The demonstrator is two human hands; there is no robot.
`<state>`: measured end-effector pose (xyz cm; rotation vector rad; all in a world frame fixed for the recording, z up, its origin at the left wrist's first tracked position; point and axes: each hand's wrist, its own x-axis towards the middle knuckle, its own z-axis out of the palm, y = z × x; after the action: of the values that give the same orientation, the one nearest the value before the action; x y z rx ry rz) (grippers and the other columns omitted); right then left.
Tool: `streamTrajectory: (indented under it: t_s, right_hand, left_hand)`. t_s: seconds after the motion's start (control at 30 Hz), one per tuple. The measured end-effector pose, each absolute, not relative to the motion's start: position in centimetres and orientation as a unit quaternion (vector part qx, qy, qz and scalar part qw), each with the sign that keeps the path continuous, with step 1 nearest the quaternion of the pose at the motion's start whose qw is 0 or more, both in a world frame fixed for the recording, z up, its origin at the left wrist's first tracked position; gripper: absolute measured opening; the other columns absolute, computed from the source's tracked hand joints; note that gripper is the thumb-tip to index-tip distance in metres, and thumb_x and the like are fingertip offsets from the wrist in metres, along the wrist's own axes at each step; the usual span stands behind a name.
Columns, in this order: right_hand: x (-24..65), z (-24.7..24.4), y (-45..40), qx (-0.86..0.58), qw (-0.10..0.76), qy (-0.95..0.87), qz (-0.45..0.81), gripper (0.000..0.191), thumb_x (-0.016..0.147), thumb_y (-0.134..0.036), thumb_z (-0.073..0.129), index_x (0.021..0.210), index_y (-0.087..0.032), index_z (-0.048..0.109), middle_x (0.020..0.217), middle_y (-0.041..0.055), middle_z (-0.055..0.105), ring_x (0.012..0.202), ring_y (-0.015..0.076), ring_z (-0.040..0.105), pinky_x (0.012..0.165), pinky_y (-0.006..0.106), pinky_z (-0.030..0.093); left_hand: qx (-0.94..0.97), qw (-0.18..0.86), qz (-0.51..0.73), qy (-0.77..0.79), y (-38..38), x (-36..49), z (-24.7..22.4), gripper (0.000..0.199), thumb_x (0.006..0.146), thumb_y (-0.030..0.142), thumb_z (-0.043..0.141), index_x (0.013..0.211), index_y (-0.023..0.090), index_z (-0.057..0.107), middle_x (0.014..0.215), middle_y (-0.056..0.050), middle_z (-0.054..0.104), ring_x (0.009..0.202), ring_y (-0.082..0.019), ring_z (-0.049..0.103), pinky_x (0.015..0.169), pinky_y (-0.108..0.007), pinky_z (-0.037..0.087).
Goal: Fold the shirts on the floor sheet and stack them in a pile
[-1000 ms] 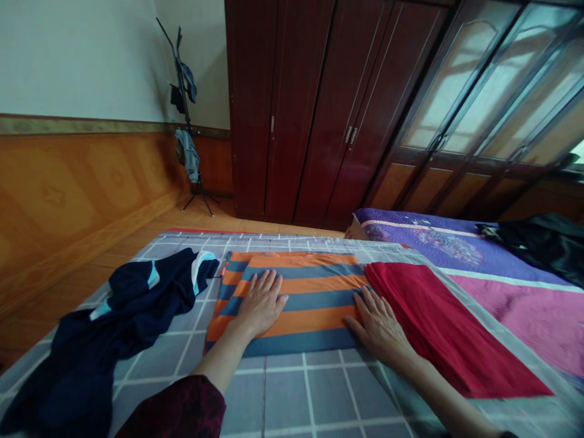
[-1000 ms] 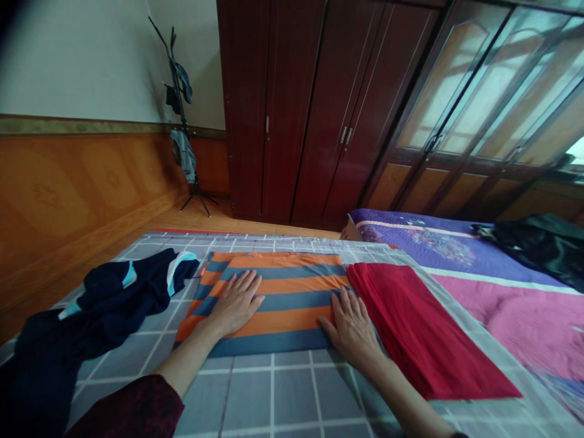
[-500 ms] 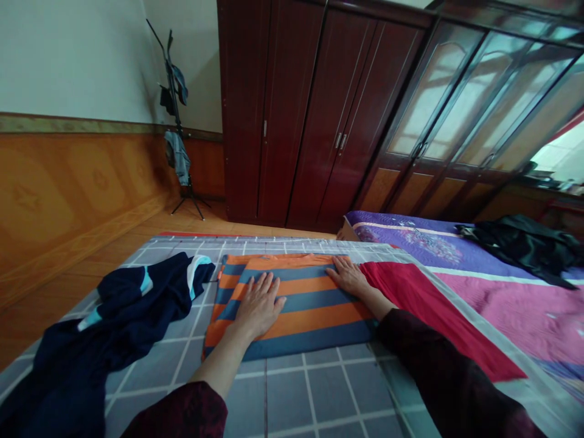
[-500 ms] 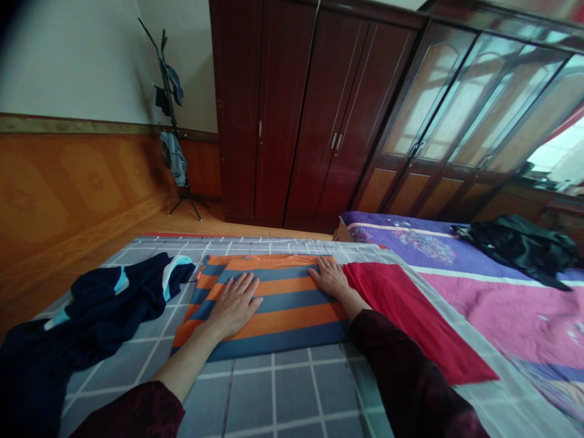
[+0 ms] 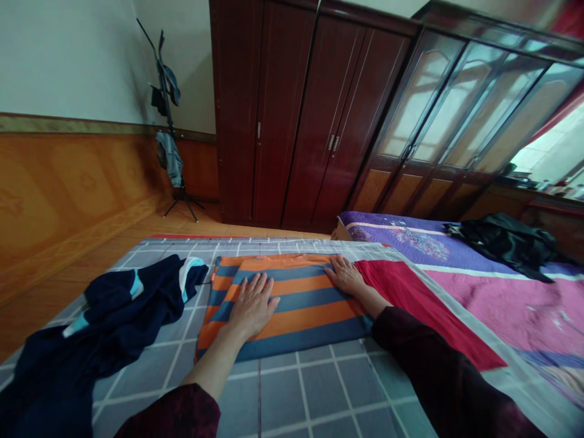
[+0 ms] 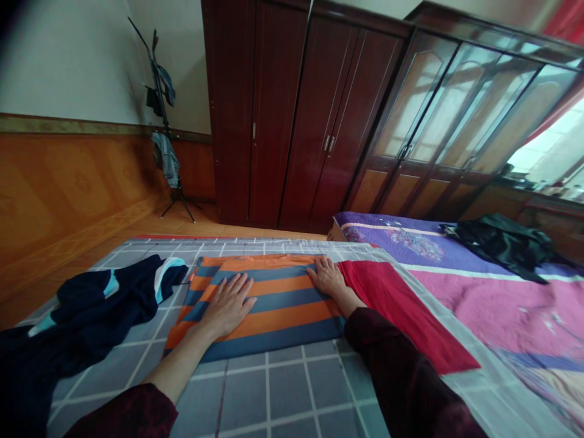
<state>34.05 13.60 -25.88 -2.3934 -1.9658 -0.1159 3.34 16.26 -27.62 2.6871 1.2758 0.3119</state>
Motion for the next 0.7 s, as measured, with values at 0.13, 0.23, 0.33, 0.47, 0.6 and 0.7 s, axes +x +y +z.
streamTrajectory:
  t_s: [0.13, 0.23, 0.33, 0.47, 0.6, 0.7]
  right_hand:
    - [33.3, -26.8, 10.7, -0.746, 0.012, -0.665, -0.022, 0.067, 0.092, -0.054, 0.032, 0.143, -0.011, 0.033, 0.152, 0.0135, 0.026, 0.139, 0.0274, 0.024, 0.11, 0.039, 0.022]
    - [33.2, -27.2, 9.2, -0.755, 0.014, -0.655, -0.018, 0.066, 0.094, -0.052, 0.028, 0.143, -0.009, 0.033, 0.15, 0.015, 0.029, 0.138, 0.0267, 0.025, 0.11, 0.039, 0.022]
    - [34.0, -26.6, 8.9, -0.776, 0.017, -0.63, -0.028, 0.061, 0.094, -0.048, 0.029, 0.137, -0.007, 0.042, 0.146, 0.0191, 0.036, 0.135, 0.0297, 0.031, 0.107, 0.042, 0.024]
    - [34.2, -25.4, 8.5, -0.783, 0.017, -0.621, -0.038, 0.047, 0.094, -0.042, 0.035, 0.127, -0.014, 0.053, 0.137, 0.0139, 0.048, 0.127, 0.0258, 0.043, 0.101, 0.037, 0.031]
    - [33.4, -24.2, 6.5, -0.804, 0.027, -0.592, -0.057, 0.036, 0.093, -0.034, 0.037, 0.114, -0.015, 0.059, 0.122, 0.0131, 0.058, 0.112, 0.0238, 0.054, 0.088, 0.032, 0.04]
    - [33.1, -23.7, 4.2, -0.824, 0.019, -0.564, -0.052, 0.031, 0.09, -0.033, 0.039, 0.103, -0.018, 0.062, 0.105, 0.0106, 0.066, 0.097, 0.0231, 0.061, 0.073, 0.029, 0.042]
  left_hand:
    - [0.897, 0.079, 0.107, 0.421, 16.3, 3.3, -27.6, 0.056, 0.095, 0.044, 0.031, 0.143, 0.015, 0.036, 0.152, -0.009, 0.025, 0.142, -0.024, 0.019, 0.115, -0.05, 0.011]
    - [0.897, 0.076, 0.108, 0.422, 16.3, 3.3, -27.7, 0.057, 0.095, 0.044, 0.031, 0.143, 0.014, 0.036, 0.152, -0.01, 0.025, 0.142, -0.024, 0.019, 0.114, -0.05, 0.011]
    - [0.896, 0.072, 0.105, 0.425, 16.3, 3.3, -27.9, 0.057, 0.095, 0.044, 0.031, 0.143, 0.014, 0.036, 0.152, -0.01, 0.025, 0.141, -0.025, 0.019, 0.114, -0.05, 0.011]
    - [0.898, 0.067, 0.106, 0.422, 16.3, 3.3, -28.0, 0.057, 0.095, 0.044, 0.031, 0.143, 0.014, 0.036, 0.151, -0.01, 0.026, 0.141, -0.025, 0.02, 0.114, -0.049, 0.011]
    - [0.898, 0.067, 0.111, 0.421, 16.3, 3.3, -28.0, 0.057, 0.095, 0.044, 0.031, 0.142, 0.014, 0.037, 0.151, -0.011, 0.027, 0.141, -0.026, 0.021, 0.114, -0.05, 0.012]
    - [0.897, 0.067, 0.113, 0.422, 16.3, 3.3, -28.0, 0.057, 0.095, 0.044, 0.032, 0.142, 0.014, 0.037, 0.151, -0.011, 0.027, 0.141, -0.027, 0.022, 0.114, -0.05, 0.012]
